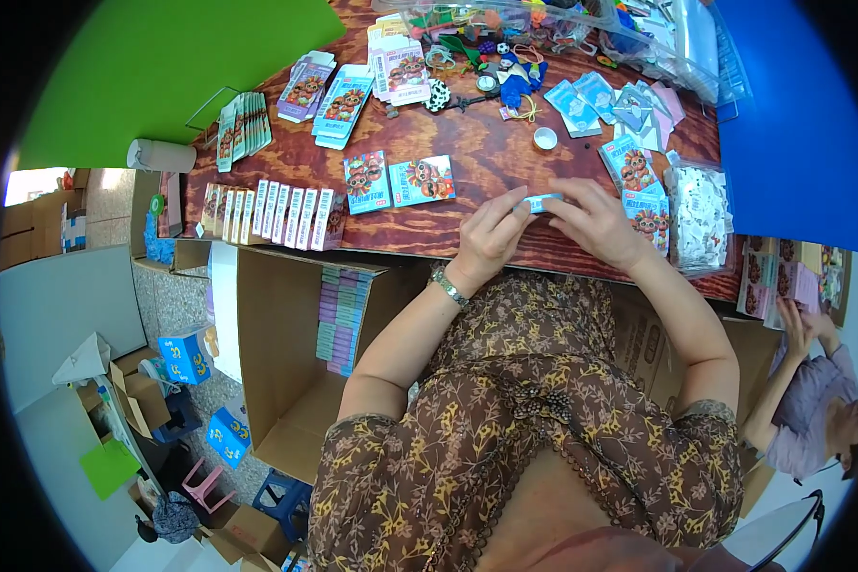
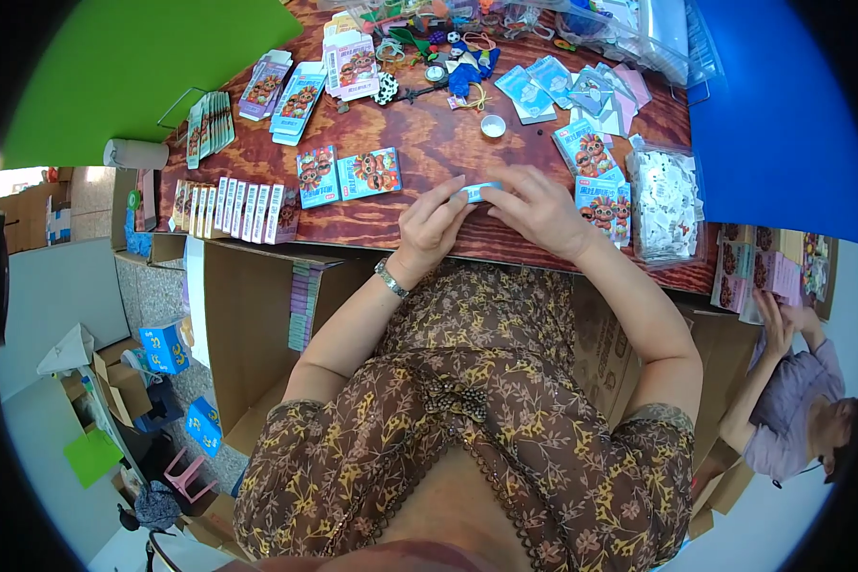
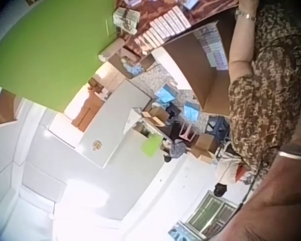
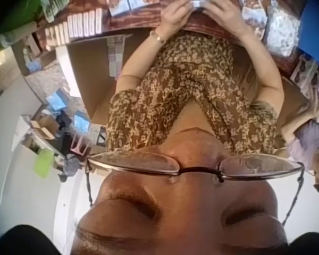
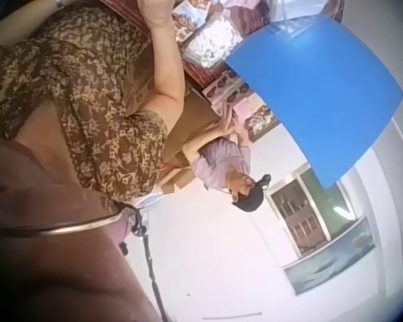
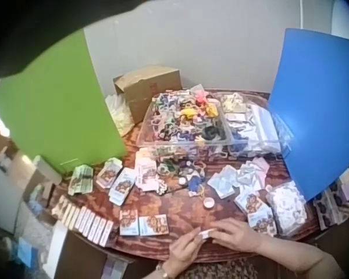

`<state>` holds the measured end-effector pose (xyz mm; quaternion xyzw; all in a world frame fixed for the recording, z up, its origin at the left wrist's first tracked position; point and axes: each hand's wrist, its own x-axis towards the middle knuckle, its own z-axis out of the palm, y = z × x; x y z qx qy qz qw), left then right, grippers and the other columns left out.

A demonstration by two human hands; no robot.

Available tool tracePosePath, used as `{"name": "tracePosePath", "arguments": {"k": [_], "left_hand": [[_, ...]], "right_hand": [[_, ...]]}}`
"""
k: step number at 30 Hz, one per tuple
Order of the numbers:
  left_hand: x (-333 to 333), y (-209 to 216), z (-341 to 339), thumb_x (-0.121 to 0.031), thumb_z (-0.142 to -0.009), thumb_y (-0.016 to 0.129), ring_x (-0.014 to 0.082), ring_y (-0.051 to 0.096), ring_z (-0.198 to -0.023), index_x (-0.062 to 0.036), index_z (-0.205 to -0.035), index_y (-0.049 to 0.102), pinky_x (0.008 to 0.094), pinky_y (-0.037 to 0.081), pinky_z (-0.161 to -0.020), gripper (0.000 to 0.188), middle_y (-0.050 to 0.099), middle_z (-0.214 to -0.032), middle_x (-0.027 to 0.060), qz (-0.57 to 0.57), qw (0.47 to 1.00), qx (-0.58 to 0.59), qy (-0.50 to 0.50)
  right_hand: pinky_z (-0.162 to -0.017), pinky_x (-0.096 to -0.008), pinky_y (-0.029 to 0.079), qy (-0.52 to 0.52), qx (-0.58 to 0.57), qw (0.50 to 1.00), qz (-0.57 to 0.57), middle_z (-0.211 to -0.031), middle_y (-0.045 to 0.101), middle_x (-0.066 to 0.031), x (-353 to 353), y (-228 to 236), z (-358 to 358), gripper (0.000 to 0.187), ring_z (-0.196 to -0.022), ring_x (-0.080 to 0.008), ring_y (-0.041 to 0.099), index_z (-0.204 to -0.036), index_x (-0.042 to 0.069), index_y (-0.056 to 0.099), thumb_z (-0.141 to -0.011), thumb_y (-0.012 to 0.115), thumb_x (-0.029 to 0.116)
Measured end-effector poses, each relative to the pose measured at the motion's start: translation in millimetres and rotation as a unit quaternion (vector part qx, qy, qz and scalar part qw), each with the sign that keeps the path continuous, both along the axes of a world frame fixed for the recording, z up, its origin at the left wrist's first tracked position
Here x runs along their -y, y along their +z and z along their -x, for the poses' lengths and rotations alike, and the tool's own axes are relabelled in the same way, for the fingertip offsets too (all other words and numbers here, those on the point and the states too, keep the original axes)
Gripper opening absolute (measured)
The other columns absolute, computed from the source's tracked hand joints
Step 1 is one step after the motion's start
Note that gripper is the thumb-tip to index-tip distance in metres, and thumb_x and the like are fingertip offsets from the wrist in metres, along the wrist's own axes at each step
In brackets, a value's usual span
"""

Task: Sorting and inspecting small card packets at a factory workstation.

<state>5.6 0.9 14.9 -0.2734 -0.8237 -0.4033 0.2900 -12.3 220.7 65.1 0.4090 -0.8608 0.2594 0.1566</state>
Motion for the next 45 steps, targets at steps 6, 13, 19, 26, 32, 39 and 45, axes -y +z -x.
{"name": "tracePosePath", "arguments": {"k": [6,13,19,26,32,39,45], "left_hand": [[-5.7,5.3,-1.2,-0.001,-0.082,0.077,0.0334,0.071,-0.096,-0.0013,-0.105,0.068,0.037,0.06,-0.078,0.025,0.069,-0.116,0.0179,-0.052,0.997,0.048,-0.016],[25.7,20.5,10.0,-0.001,-0.09,0.065,0.0353,0.062,-0.107,-0.0027,-0.115,0.064,0.0429,0.051,-0.091,0.025,0.064,-0.114,0.0178,-0.003,0.988,0.15,0.024],[124.0,47.8,40.7,-0.008,-0.092,0.063,0.04,0.06,-0.114,-0.0049,-0.127,0.063,0.0469,0.049,-0.096,0.035,0.062,-0.126,0.0221,0.174,0.954,0.18,0.162],[60.1,40.4,40.1,-0.009,-0.087,0.071,0.0418,0.053,-0.122,-0.0043,-0.126,0.063,0.0496,0.044,-0.102,0.039,0.055,-0.134,0.0239,0.117,0.987,0.061,0.088],[-7.2,25.2,5.0,-0.001,-0.084,0.07,0.0392,0.053,-0.126,-0.0028,-0.133,0.057,0.046,0.044,-0.108,0.05,0.056,-0.135,0.021,0.067,0.984,0.139,-0.088],[-53.1,9.4,-10.0,-0.009,-0.074,0.087,0.0321,0.041,-0.144,-0.0016,-0.155,0.019,0.0415,0.044,-0.111,0.107,0.036,-0.154,0.0276,-0.243,0.917,0.245,-0.198],[-26.4,6.1,4.1,-0.016,-0.072,0.09,0.031,0.055,-0.122,-0.0019,-0.147,0.033,0.04,0.049,-0.1,0.095,0.043,-0.143,0.0191,-0.165,0.94,0.275,-0.114]], "right_hand": [[-0.082,-0.0389,0.056,-0.004,-0.036,0.999,-0.017,-0.111,0.065,-0.0124,3.1,-10.2,1.4,0.029,-0.1,-0.0301,0.066,-0.111,0.006,0.068,-0.082,0.074,0.008],[-0.089,-0.0401,0.054,-0.099,0.215,0.964,0.12,-0.117,0.064,-0.0156,23.7,0.4,-2.9,0.027,-0.107,-0.0346,0.064,-0.122,0.005,0.064,-0.095,0.065,0.012],[-0.093,-0.0425,0.052,-0.179,0.141,0.959,-0.168,-0.122,0.064,-0.0093,-62.9,26.1,5.3,0.054,-0.114,-0.0312,0.06,-0.131,0.016,0.061,-0.081,0.079,0.026],[-0.1,-0.0466,0.045,-0.233,0.156,0.91,-0.307,-0.116,0.066,-0.0087,-120.7,21.9,-9.3,0.057,-0.123,-0.0298,0.052,-0.12,0.011,0.063,-0.072,0.087,0.031],[-0.084,-0.0359,0.05,-0.211,0.383,0.898,-0.036,-0.103,0.065,-0.0062,-103.1,30.5,4.7,0.034,-0.099,-0.0216,0.064,-0.111,0.007,0.059,-0.087,0.077,0.022],[-0.072,-0.0275,0.052,-0.15,0.62,0.637,0.433,-0.099,0.065,-0.0034,-10.1,-17.4,-11.2,0.027,-0.089,-0.0106,0.064,-0.112,0.006,0.06,-0.1,0.065,0.029],[-0.078,-0.0415,0.054,-0.164,0.292,0.941,0.044,-0.104,0.07,-0.0149,-14.5,-4.9,45.5,0.032,-0.09,-0.0292,0.07,-0.113,0.003,0.065,-0.099,0.062,0.032]]}}
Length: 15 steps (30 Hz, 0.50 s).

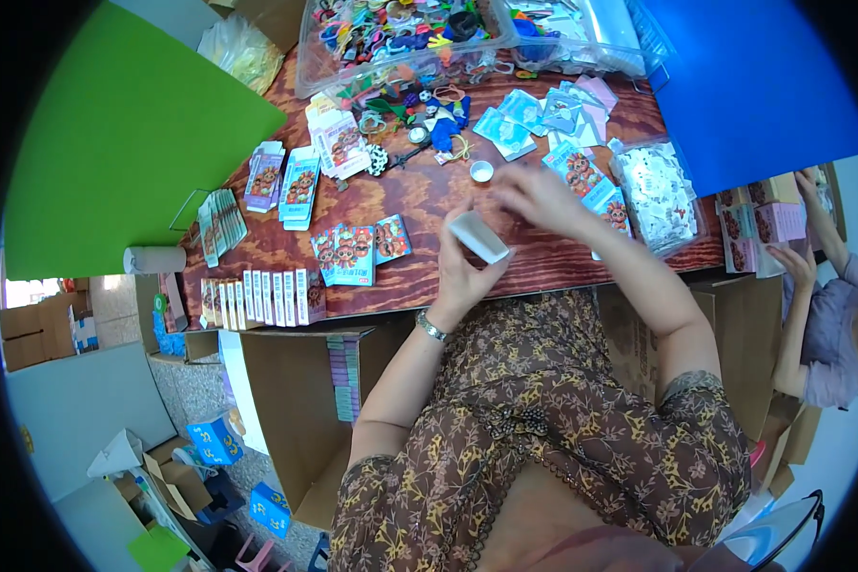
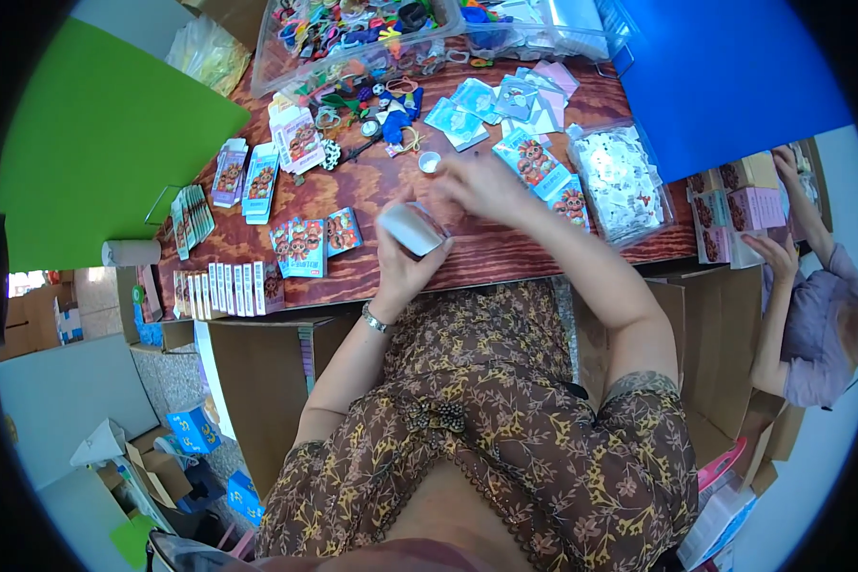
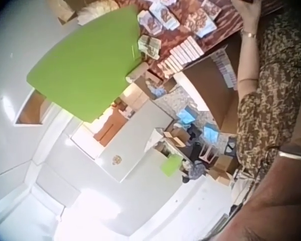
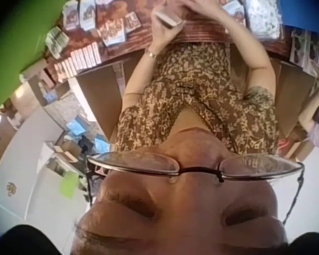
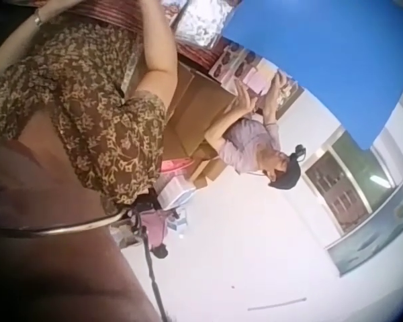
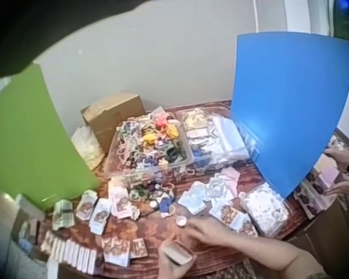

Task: Sorting and inspecting small card packets at a factory workstation.

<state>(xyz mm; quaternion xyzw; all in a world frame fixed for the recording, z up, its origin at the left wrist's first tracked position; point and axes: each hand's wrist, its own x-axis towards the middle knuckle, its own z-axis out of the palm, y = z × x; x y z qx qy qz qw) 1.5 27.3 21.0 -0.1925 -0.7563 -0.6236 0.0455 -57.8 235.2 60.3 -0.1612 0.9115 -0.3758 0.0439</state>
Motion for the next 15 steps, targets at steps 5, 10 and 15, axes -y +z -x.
{"name": "tracePosePath", "arguments": {"k": [5,10,15], "left_hand": [[14.1,18.7,12.6,-0.017,-0.074,0.086,0.0324,0.054,-0.119,0.0012,-0.139,0.045,0.0391,0.047,-0.101,0.078,0.047,-0.131,0.0189,0.126,0.99,-0.055,-0.015],[31.1,-6.5,16.7,-0.015,-0.076,0.085,0.0264,0.055,-0.12,0.0002,-0.144,0.039,0.0364,0.052,-0.093,0.084,0.049,-0.133,0.0176,0.141,0.99,0.009,0.009],[30.6,2.2,17.2,-0.015,-0.082,0.079,0.0254,0.055,-0.123,-0.0014,-0.148,0.035,0.0387,0.051,-0.096,0.081,0.052,-0.136,0.0175,0.046,0.991,0.096,-0.084]], "right_hand": [[-0.076,-0.0405,0.056,-0.013,-0.125,0.991,-0.055,-0.112,0.071,-0.0157,-21.8,-8.7,62.9,0.036,-0.089,-0.0305,0.071,-0.121,0.003,0.065,-0.095,0.068,0.027],[-0.078,-0.0444,0.056,0.039,0.022,0.999,0.024,-0.113,0.071,-0.0124,3.4,8.8,60.4,0.036,-0.094,-0.0316,0.07,-0.127,0.01,0.065,-0.095,0.066,0.026],[-0.102,-0.0457,0.05,-0.003,-0.16,0.947,-0.277,-0.143,0.057,-0.0088,-36.5,-32.8,116.0,0.059,-0.127,-0.0373,0.055,-0.143,0.019,0.054,-0.087,0.071,0.018]]}}
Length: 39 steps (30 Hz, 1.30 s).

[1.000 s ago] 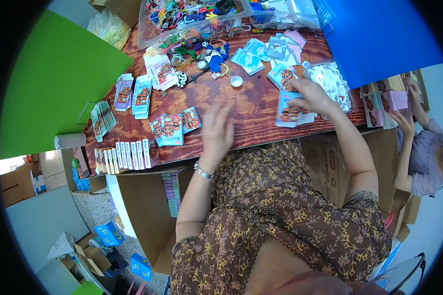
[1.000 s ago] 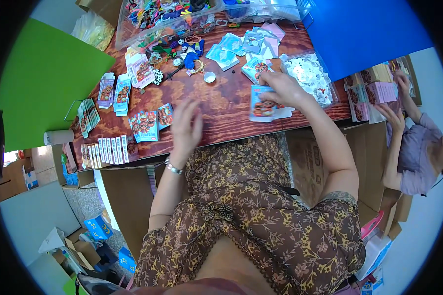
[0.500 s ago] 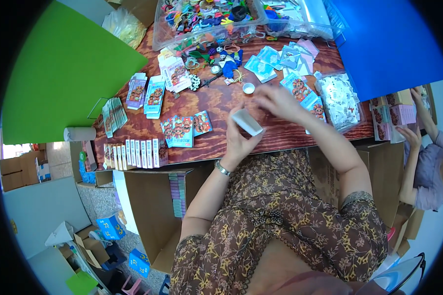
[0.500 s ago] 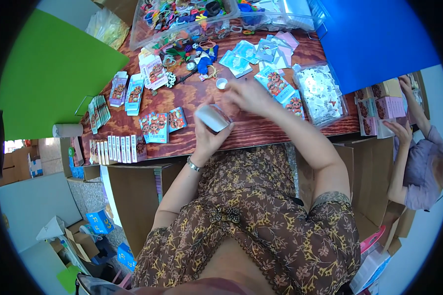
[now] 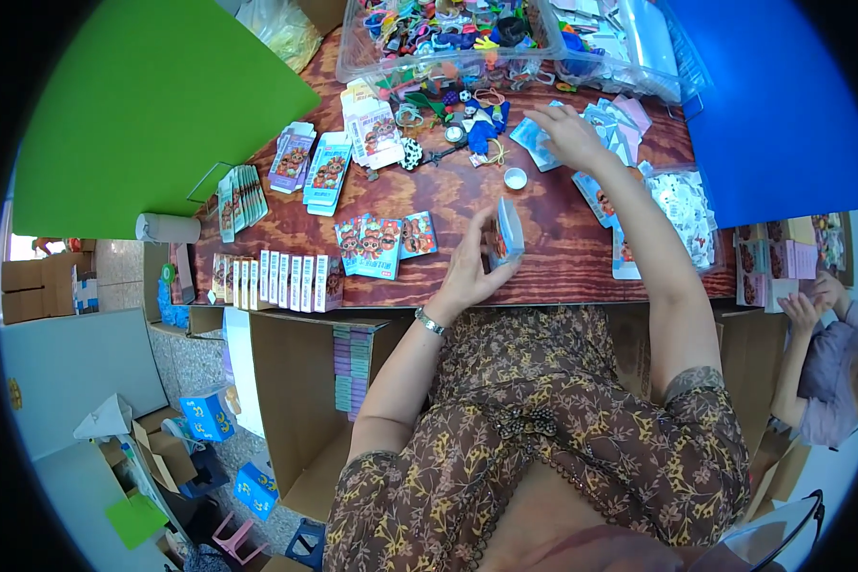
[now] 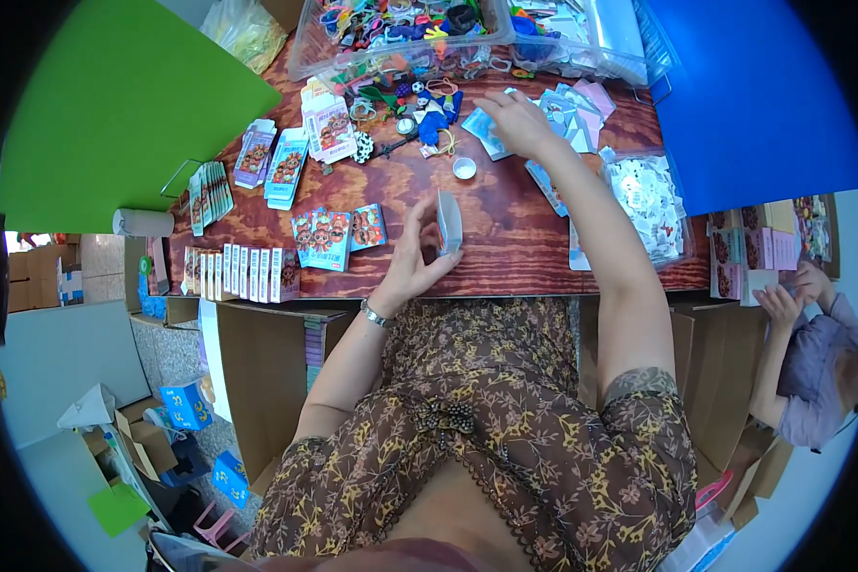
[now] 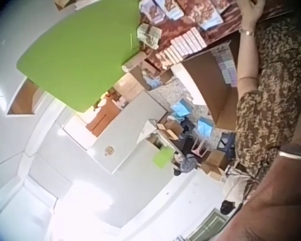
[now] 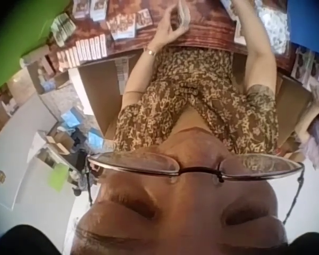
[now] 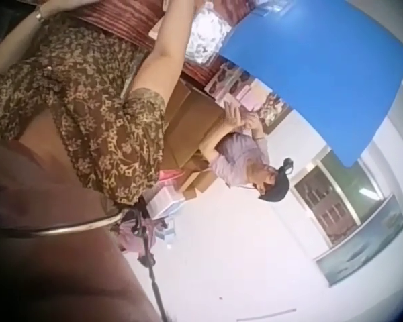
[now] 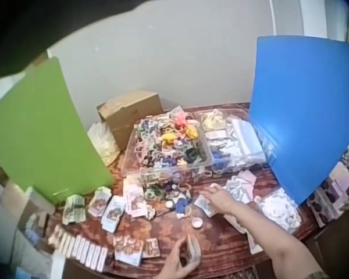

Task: Sorting and inspecting small card packets at a factory workstation.

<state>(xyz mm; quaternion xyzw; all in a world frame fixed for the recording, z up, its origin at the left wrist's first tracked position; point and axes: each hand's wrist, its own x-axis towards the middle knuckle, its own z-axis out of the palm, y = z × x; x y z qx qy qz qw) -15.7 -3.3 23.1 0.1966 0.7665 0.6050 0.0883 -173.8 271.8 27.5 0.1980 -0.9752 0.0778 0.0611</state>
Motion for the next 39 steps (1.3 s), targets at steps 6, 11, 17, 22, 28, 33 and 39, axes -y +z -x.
{"name": "tracePosePath", "arguments": {"k": [6,11,17,22,28,33,39], "left_hand": [[16.3,-17.1,3.1,-0.031,-0.097,0.06,0.0334,0.062,-0.122,-0.008,-0.155,0.029,0.0416,0.062,-0.082,0.069,0.052,-0.144,0.0161,-0.393,0.822,0.397,-0.111],[15.9,-10.0,-3.5,-0.03,-0.098,0.066,0.0285,0.066,-0.115,-0.0083,-0.149,0.039,0.0413,0.063,-0.079,0.062,0.06,-0.134,0.0129,-0.447,0.795,0.395,-0.11],[4.4,-14.2,4.9,-0.005,-0.093,0.072,0.013,0.064,-0.108,-0.0023,-0.131,0.05,0.0296,0.053,-0.092,0.044,0.066,-0.122,0.0079,-0.256,0.932,0.253,0.028],[4.2,-15.9,7.5,-0.005,-0.09,0.075,0.0144,0.066,-0.106,0.0002,-0.126,0.047,0.029,0.054,-0.091,0.047,0.065,-0.118,0.0117,-0.163,0.978,0.117,0.059],[-8.2,-28.5,8.5,-0.005,-0.09,0.074,0.0141,0.064,-0.108,-0.0002,-0.126,0.048,0.0299,0.053,-0.092,0.044,0.064,-0.119,0.0098,-0.216,0.961,0.123,0.119],[-18.1,-30.0,6.4,-0.015,-0.094,0.069,0.0295,0.061,-0.117,0.0049,-0.149,0.029,0.0387,0.05,-0.097,0.071,0.059,-0.128,0.0222,0.077,0.974,-0.092,0.194],[-29.3,-1.4,-2.7,-0.029,-0.078,0.084,0.0425,0.05,-0.127,0.0084,-0.148,0.023,0.0475,0.042,-0.105,0.1,0.047,-0.138,0.0296,0.116,0.965,-0.082,0.219]], "right_hand": [[-0.118,-0.0543,0.031,0.029,0.14,0.987,-0.068,-0.148,0.05,-0.011,4.3,-1.4,32.0,0.092,-0.136,-0.0412,0.043,-0.152,0.021,0.041,-0.072,0.085,0.033],[-0.103,-0.0469,0.044,0.067,0.096,0.991,-0.062,-0.123,0.064,-0.0084,5.0,13.8,34.9,0.048,-0.122,-0.0312,0.055,-0.119,0.011,0.065,-0.077,0.082,0.028],[-0.071,-0.0354,0.05,-0.016,0.208,0.938,0.279,-0.082,0.066,-0.0062,-19.2,26.9,32.0,0.021,-0.076,-0.0165,0.063,-0.094,0.006,0.066,-0.089,0.074,0.025],[-0.065,-0.031,0.051,-0.06,0.109,0.965,0.23,-0.08,0.068,-0.004,-32.7,35.1,6.8,0.02,-0.074,-0.0123,0.065,-0.097,0.005,0.066,-0.097,0.065,0.025],[-0.084,-0.0373,0.057,-0.194,0.281,0.616,0.71,-0.109,0.065,-0.0048,46.4,17.4,-84.4,0.029,-0.09,-0.0167,0.067,-0.123,0.01,0.051,-0.106,0.053,0.033],[-0.091,-0.0427,0.056,-0.208,0.215,0.558,0.774,-0.111,0.058,-0.0026,87.4,12.0,-119.8,0.023,-0.102,-0.0149,0.062,-0.119,0.011,0.049,-0.107,0.051,0.03],[-0.087,-0.038,0.058,-0.176,0.188,0.595,0.762,-0.104,0.05,0.0001,97.5,25.1,-133.5,0.016,-0.096,-0.0096,0.055,-0.112,0.01,0.049,-0.107,0.052,0.025]]}}
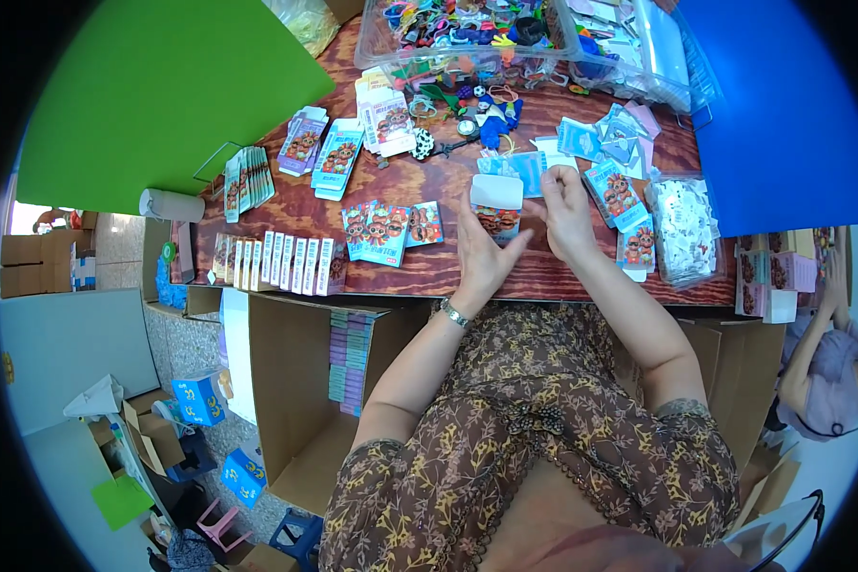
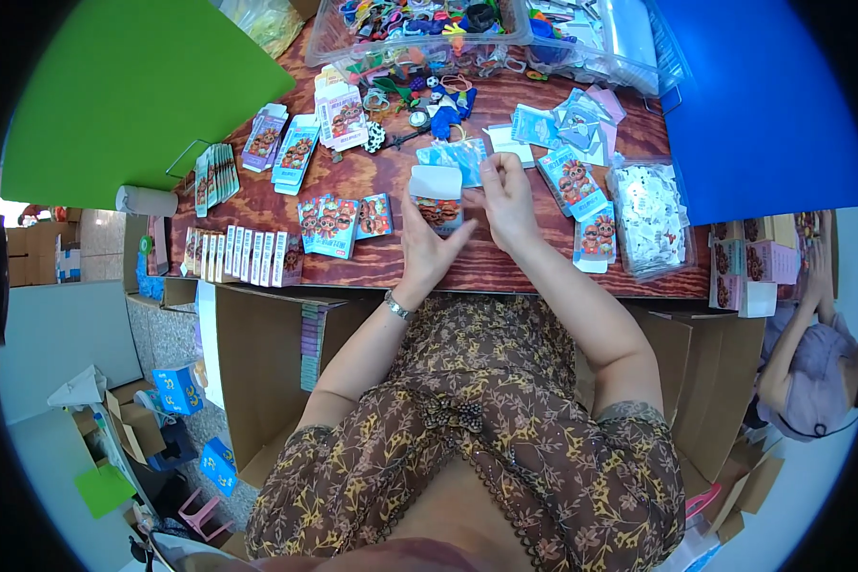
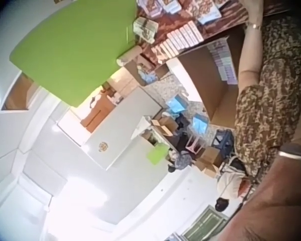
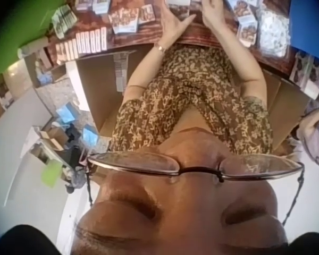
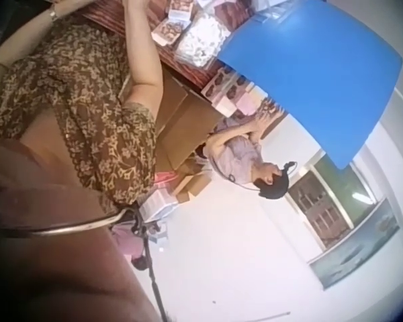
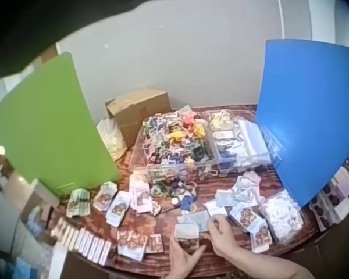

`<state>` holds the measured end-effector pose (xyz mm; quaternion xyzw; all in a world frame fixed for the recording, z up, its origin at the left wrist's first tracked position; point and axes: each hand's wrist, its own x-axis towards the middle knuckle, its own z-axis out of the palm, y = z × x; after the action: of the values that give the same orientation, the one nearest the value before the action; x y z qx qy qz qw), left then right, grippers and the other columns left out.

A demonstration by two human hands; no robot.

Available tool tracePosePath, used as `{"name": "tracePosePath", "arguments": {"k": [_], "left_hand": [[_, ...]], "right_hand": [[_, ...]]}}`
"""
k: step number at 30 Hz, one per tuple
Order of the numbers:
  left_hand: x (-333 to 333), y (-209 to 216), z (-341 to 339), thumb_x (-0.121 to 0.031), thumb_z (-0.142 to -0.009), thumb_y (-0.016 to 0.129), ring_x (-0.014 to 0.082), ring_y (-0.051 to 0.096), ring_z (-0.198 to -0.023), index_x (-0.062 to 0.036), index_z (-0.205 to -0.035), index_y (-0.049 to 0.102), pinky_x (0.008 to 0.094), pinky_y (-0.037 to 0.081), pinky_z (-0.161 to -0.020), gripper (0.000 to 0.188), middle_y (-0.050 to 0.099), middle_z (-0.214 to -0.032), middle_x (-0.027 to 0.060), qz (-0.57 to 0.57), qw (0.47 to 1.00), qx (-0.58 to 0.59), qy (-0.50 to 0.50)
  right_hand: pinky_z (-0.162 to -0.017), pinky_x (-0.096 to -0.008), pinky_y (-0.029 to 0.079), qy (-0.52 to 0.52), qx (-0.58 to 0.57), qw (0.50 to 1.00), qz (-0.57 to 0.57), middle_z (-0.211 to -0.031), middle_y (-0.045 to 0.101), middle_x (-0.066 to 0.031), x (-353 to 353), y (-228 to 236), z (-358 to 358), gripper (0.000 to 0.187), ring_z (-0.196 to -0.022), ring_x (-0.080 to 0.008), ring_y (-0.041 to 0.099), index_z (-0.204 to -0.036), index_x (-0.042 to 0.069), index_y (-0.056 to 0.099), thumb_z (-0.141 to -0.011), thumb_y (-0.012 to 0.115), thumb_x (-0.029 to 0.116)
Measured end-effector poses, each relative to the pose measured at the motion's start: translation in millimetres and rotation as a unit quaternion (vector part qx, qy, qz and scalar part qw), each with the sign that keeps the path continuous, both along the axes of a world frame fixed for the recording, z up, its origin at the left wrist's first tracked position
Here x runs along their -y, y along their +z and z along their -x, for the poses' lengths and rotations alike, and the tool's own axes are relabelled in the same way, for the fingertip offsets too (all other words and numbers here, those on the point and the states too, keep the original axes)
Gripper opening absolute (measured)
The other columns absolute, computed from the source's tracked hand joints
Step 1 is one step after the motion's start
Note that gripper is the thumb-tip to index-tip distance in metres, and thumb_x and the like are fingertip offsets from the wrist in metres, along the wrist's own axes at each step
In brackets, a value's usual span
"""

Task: Sorting and inspecting small card packets at a factory workstation.

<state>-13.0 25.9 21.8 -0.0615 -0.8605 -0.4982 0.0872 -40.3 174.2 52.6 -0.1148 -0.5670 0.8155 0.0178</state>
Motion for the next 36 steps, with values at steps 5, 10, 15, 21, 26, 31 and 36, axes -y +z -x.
{"name": "tracePosePath", "arguments": {"k": [5,10,15,21,26,31,36], "left_hand": [[11.2,-9.1,0.0,-0.017,-0.071,0.082,0.0438,0.051,-0.122,0.0078,-0.146,0.028,0.0489,0.043,-0.102,0.095,0.051,-0.13,0.03,-0.006,1.0,-0.016,0.009],[12.7,-8.6,-1.1,-0.009,-0.069,0.077,0.0465,0.05,-0.12,0.0082,-0.147,0.026,0.0512,0.041,-0.104,0.095,0.05,-0.13,0.0308,0.03,0.997,-0.06,0.025],[14.6,-6.0,-2.1,-0.009,-0.069,0.076,0.0434,0.052,-0.121,0.0076,-0.149,0.026,0.0477,0.044,-0.103,0.096,0.051,-0.13,0.0278,0.076,0.993,-0.077,0.038],[14.7,-6.8,-6.2,-0.007,-0.067,0.076,0.0443,0.051,-0.121,0.0072,-0.15,0.026,0.0491,0.042,-0.104,0.098,0.049,-0.132,0.029,0.087,0.993,-0.077,0.037],[7.0,-2.2,-7.7,-0.006,-0.066,0.079,0.0447,0.049,-0.124,0.0071,-0.149,0.028,0.0484,0.041,-0.107,0.098,0.047,-0.137,0.0284,0.102,0.984,-0.149,0.008],[14.8,2.4,-12.6,-0.008,-0.069,0.079,0.0495,0.045,-0.129,0.0096,-0.148,0.029,0.0534,0.037,-0.111,0.096,0.045,-0.14,0.0328,0.108,0.986,-0.13,0.004],[4.5,2.8,-12.4,-0.007,-0.068,0.079,0.0486,0.048,-0.124,0.0087,-0.149,0.028,0.0529,0.04,-0.107,0.096,0.048,-0.137,0.0313,0.112,0.981,-0.155,-0.038]], "right_hand": [[-0.067,-0.0216,0.047,-0.06,-0.211,0.945,-0.242,-0.098,0.052,0.0023,-24.1,21.1,-0.4,0.01,-0.086,-0.0041,0.05,-0.108,0.006,0.052,-0.105,0.055,0.015],[-0.062,-0.0217,0.041,0.016,-0.299,0.866,-0.401,-0.087,0.055,-0.0004,-33.0,45.9,-13.5,0.007,-0.069,-0.0054,0.049,-0.1,0.002,0.057,-0.099,0.064,0.006],[-0.062,-0.0227,0.043,-0.012,-0.295,0.866,-0.404,-0.087,0.057,-0.0013,-33.1,49.0,-16.3,0.008,-0.071,-0.007,0.052,-0.1,0.002,0.058,-0.098,0.065,0.006],[-0.063,-0.0288,0.05,0.042,-0.323,0.805,-0.495,-0.087,0.066,-0.0078,-23.9,50.9,-14.6,0.008,-0.074,-0.0157,0.063,-0.096,0.002,0.064,-0.092,0.07,0.004],[-0.061,-0.0339,0.053,0.053,-0.313,0.794,-0.519,-0.088,0.069,-0.0091,-18.2,41.7,-22.1,0.012,-0.072,-0.0223,0.066,-0.095,0.003,0.067,-0.086,0.074,0.005],[-0.06,-0.0321,0.048,0.022,-0.454,0.627,-0.633,-0.08,0.062,-0.0003,-8.4,32.5,-24.9,0.02,-0.073,-0.0184,0.058,-0.096,0.013,0.069,-0.076,0.069,0.014],[-0.064,-0.035,0.05,0.078,-0.429,0.625,-0.647,-0.085,0.065,-0.0016,-27.4,39.6,-38.3,0.02,-0.077,-0.019,0.061,-0.099,0.013,0.071,-0.079,0.07,0.014]]}}
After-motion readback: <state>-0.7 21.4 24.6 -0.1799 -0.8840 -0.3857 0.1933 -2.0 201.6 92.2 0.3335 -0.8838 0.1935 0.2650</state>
